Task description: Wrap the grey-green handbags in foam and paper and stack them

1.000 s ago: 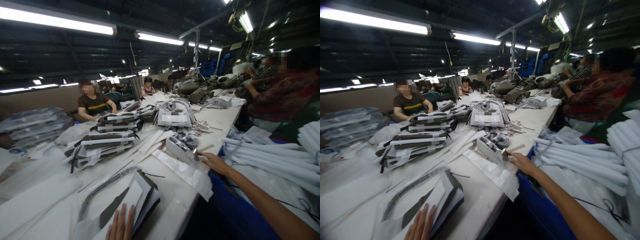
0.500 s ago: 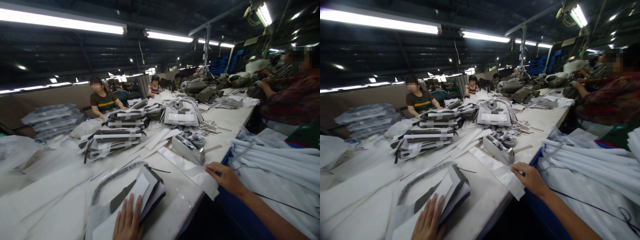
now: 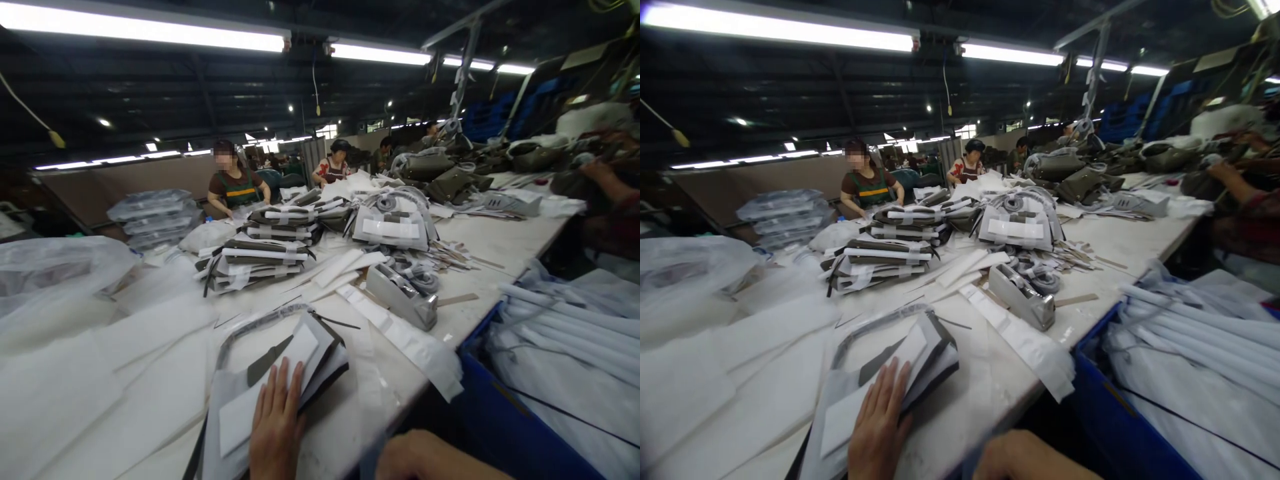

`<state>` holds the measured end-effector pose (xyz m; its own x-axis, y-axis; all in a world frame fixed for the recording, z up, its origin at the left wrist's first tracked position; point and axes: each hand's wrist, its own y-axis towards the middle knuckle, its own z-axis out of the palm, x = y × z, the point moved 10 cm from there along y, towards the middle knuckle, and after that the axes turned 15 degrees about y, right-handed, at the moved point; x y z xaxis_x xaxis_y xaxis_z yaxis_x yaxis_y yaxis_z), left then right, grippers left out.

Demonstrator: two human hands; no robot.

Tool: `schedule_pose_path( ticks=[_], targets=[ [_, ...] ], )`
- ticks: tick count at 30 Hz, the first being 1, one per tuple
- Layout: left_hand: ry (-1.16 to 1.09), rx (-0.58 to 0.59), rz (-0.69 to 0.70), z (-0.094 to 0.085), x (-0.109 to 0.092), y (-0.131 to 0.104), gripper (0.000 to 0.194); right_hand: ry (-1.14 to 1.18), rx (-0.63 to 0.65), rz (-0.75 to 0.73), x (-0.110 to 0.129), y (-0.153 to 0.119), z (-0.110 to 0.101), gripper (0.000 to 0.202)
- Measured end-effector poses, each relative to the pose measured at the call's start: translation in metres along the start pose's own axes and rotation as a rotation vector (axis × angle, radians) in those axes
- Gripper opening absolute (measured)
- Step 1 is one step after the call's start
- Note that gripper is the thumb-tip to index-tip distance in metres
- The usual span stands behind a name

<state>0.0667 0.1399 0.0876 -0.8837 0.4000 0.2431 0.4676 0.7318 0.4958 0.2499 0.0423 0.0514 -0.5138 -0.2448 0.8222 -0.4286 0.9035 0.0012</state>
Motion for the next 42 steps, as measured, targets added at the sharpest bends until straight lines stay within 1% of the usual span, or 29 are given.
schedule_pose_path(
  ticks=[3,5,6,7,9,12,14,16,19,21,22,24,26,27,28,29,31,32,34,36,39,40,42],
  targets=[
    [0.021,-0.015,0.012,0.0,-0.001,-0.001,0.083,-0.087,-0.211,0.165,-0.032,0.016,-0.037,0.051],
    [0.031,-0.027,0.019,0.0,-0.001,-0.002,0.084,-0.208,-0.315,0.281,-0.056,0.031,-0.052,0.063],
    [0.027,-0.028,0.018,0.0,-0.001,-0.002,0.084,-0.262,-0.338,0.311,-0.065,0.04,-0.054,0.071],
    [0.017,-0.027,0.015,-0.001,0.0,-0.002,0.084,-0.299,-0.334,0.311,-0.072,0.05,-0.05,0.078],
    [-0.018,-0.025,-0.013,-0.004,0.005,0.0,0.083,-0.328,-0.279,0.25,-0.077,0.068,-0.036,0.085],
    [-0.073,-0.057,-0.096,-0.013,0.019,0.003,0.08,-0.326,-0.176,0.108,-0.068,0.091,-0.015,0.084],
    [-0.093,-0.092,-0.153,-0.02,0.029,0.005,0.076,-0.315,-0.134,0.01,-0.055,0.107,-0.007,0.081],
    [-0.102,-0.111,-0.185,-0.022,0.035,0.007,0.075,-0.301,-0.126,-0.083,-0.04,0.127,-0.003,0.075],
    [-0.103,-0.088,-0.177,-0.019,0.031,0.009,0.078,-0.246,-0.16,-0.175,-0.021,0.162,0.001,0.064],
    [-0.088,-0.051,-0.149,-0.013,0.024,0.01,0.083,-0.204,-0.194,-0.185,-0.015,0.179,0.002,0.052],
    [-0.077,-0.03,-0.137,-0.01,0.02,0.01,0.086,-0.187,-0.219,-0.175,-0.014,0.182,0.0,0.048],
    [-0.053,-0.006,-0.126,-0.005,0.015,0.01,0.091,-0.169,-0.291,-0.134,-0.017,0.175,-0.007,0.045],
    [-0.045,-0.011,-0.131,-0.003,0.013,0.01,0.094,-0.163,-0.37,-0.092,-0.026,0.15,-0.017,0.049],
    [-0.047,-0.014,-0.132,-0.002,0.012,0.011,0.095,-0.174,-0.389,-0.086,-0.03,0.135,-0.02,0.048],
    [-0.05,-0.015,-0.135,-0.002,0.012,0.012,0.095,-0.196,-0.38,-0.096,-0.033,0.121,-0.019,0.046],
    [-0.051,-0.009,-0.136,-0.001,0.011,0.013,0.095,-0.225,-0.344,-0.118,-0.034,0.109,-0.015,0.044],
    [-0.041,0.014,-0.134,0.001,0.009,0.016,0.095,-0.289,-0.237,-0.159,-0.033,0.094,0.002,0.054],
    [-0.034,0.026,-0.132,0.001,0.007,0.018,0.096,-0.317,-0.197,-0.158,-0.033,0.092,0.01,0.06],
    [-0.022,0.042,-0.122,0.0,0.003,0.02,0.096,-0.362,-0.192,-0.114,-0.031,0.1,0.018,0.063],
    [-0.009,0.043,-0.11,-0.001,0.0,0.022,0.096,-0.378,-0.23,-0.073,-0.026,0.116,0.019,0.055],
    [0.039,0.036,-0.093,0.0,-0.005,0.02,0.097,-0.334,-0.269,-0.081,-0.018,0.13,0.018,0.039],
    [0.059,0.029,-0.093,0.002,-0.005,0.018,0.098,-0.299,-0.279,-0.097,-0.017,0.129,0.016,0.034],
    [0.095,-0.013,-0.108,0.002,-0.007,0.012,0.095,-0.214,-0.304,-0.133,-0.015,0.116,0.01,0.028]
  ],
)
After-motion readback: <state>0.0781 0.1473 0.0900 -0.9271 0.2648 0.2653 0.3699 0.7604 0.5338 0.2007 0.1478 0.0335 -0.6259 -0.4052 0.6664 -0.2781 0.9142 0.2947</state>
